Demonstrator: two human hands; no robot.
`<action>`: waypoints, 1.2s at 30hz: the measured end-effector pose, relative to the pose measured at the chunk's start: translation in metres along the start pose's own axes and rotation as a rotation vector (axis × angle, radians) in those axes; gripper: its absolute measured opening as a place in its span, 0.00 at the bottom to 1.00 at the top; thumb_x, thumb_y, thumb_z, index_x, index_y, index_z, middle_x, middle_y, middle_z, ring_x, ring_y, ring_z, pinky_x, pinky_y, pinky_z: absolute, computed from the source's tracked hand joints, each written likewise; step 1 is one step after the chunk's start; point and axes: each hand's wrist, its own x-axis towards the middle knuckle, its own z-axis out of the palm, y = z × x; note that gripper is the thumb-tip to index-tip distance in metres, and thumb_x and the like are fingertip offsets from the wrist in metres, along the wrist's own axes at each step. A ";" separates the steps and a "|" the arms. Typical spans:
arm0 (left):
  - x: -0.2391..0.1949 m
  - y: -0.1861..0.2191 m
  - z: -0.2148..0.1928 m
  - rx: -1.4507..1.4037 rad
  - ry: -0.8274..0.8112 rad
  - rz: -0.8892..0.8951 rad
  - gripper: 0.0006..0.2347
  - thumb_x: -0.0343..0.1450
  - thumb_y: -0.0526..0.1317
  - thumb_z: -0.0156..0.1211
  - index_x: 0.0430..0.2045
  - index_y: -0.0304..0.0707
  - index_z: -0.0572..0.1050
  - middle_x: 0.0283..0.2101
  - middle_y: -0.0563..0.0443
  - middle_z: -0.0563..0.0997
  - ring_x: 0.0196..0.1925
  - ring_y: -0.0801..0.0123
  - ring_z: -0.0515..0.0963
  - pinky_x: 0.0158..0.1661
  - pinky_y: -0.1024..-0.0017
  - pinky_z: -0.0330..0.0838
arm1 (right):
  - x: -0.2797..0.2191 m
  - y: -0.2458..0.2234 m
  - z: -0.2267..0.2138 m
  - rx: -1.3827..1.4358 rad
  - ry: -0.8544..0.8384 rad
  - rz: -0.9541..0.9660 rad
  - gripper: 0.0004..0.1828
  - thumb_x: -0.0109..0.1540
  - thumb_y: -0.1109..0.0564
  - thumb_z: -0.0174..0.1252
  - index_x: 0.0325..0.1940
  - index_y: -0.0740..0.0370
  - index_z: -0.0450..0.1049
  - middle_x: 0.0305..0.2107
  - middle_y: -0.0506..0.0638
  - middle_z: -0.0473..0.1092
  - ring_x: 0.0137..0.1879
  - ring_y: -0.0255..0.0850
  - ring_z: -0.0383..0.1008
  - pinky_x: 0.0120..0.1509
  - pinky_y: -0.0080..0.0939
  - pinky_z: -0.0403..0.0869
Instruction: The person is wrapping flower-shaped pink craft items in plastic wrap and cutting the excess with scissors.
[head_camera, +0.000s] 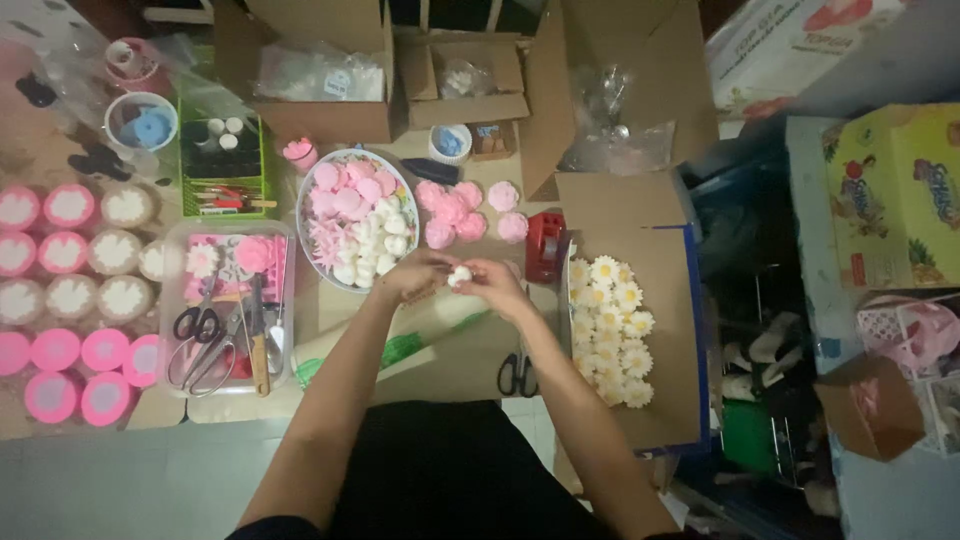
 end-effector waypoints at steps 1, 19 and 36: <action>-0.007 0.008 0.005 0.001 0.000 0.000 0.16 0.65 0.27 0.60 0.47 0.27 0.80 0.47 0.43 0.84 0.48 0.67 0.82 0.48 0.73 0.76 | 0.000 -0.001 0.001 0.001 0.000 -0.001 0.23 0.60 0.67 0.64 0.61 0.65 0.73 0.47 0.53 0.77 0.52 0.40 0.79 0.58 0.38 0.78; -0.021 0.033 0.033 0.794 0.446 0.123 0.17 0.59 0.51 0.76 0.28 0.35 0.86 0.24 0.48 0.82 0.25 0.70 0.78 0.32 0.69 0.72 | 0.014 0.002 0.006 -0.373 0.268 -0.005 0.26 0.53 0.61 0.73 0.52 0.64 0.72 0.35 0.50 0.78 0.41 0.34 0.79 0.44 0.37 0.79; -0.022 0.059 0.036 0.154 0.171 -0.123 0.16 0.66 0.43 0.69 0.40 0.29 0.79 0.32 0.51 0.83 0.26 0.76 0.79 0.25 0.78 0.72 | -0.182 0.105 0.040 -0.939 0.648 0.409 0.25 0.57 0.51 0.64 0.52 0.69 0.72 0.35 0.67 0.75 0.41 0.61 0.77 0.43 0.56 0.75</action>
